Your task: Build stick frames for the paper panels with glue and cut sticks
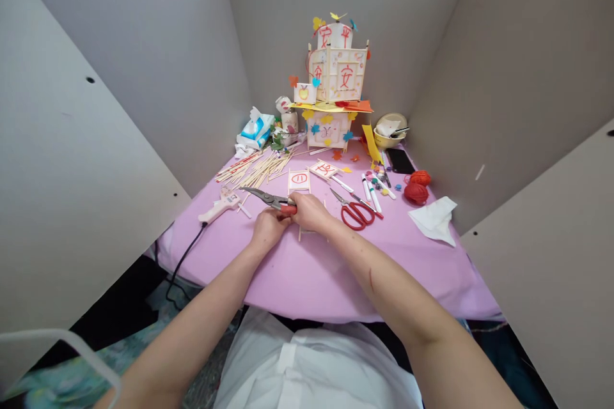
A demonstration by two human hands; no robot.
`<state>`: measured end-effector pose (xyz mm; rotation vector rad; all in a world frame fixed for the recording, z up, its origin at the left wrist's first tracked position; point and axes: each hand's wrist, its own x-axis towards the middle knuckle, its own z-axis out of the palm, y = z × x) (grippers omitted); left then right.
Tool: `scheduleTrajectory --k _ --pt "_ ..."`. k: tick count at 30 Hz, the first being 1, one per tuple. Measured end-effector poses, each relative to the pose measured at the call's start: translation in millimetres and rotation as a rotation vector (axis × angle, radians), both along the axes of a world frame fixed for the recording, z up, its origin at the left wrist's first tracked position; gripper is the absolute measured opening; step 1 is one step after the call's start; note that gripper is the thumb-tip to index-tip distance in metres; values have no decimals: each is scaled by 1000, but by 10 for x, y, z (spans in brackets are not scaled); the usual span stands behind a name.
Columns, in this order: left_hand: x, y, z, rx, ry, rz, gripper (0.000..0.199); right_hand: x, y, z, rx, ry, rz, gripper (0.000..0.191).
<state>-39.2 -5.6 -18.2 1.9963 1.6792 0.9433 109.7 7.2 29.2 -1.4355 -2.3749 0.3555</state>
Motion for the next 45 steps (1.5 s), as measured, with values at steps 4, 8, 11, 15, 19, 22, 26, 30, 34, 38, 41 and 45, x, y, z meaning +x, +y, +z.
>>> scheduleTrajectory --k 4,8,11,15,19,22,26,30,34,38,41,45 --pt "-2 -12 0 -28 -38 20 9 -8 -20 21 -3 6 -11 12" --pt "11 -40 23 -55 -114 25 8 -37 -49 42 -14 11 -17 12" --pt "14 -66 91 -93 -206 21 6 -19 -63 91 -21 31 -25 11" --pt "-32 -110 283 -191 -375 -3 18 159 -105 254 -32 120 -58 20" --pt "-37 -173 486 -498 -777 -134 22 380 -283 412 -127 448 4 32" --pt "45 -232 536 -803 -1143 -191 19 417 -475 407 -156 581 39 35" --pt "159 -310 490 -901 -1210 -203 19 354 -633 258 -47 623 41 34" --pt "192 -370 484 -934 -1234 -178 20 330 -663 148 0 646 46 29" --pt "203 -429 540 -896 -1200 -143 19 347 -681 150 -47 662 -3 31" --pt "213 -487 551 -869 -1164 -186 22 370 -726 166 -114 703 -37 34" --pt "216 -536 535 -873 -1152 -246 22 386 -773 165 -139 713 -43 35" --pt "227 -596 532 -788 -1059 -279 20 399 -826 176 -128 707 -67 35"
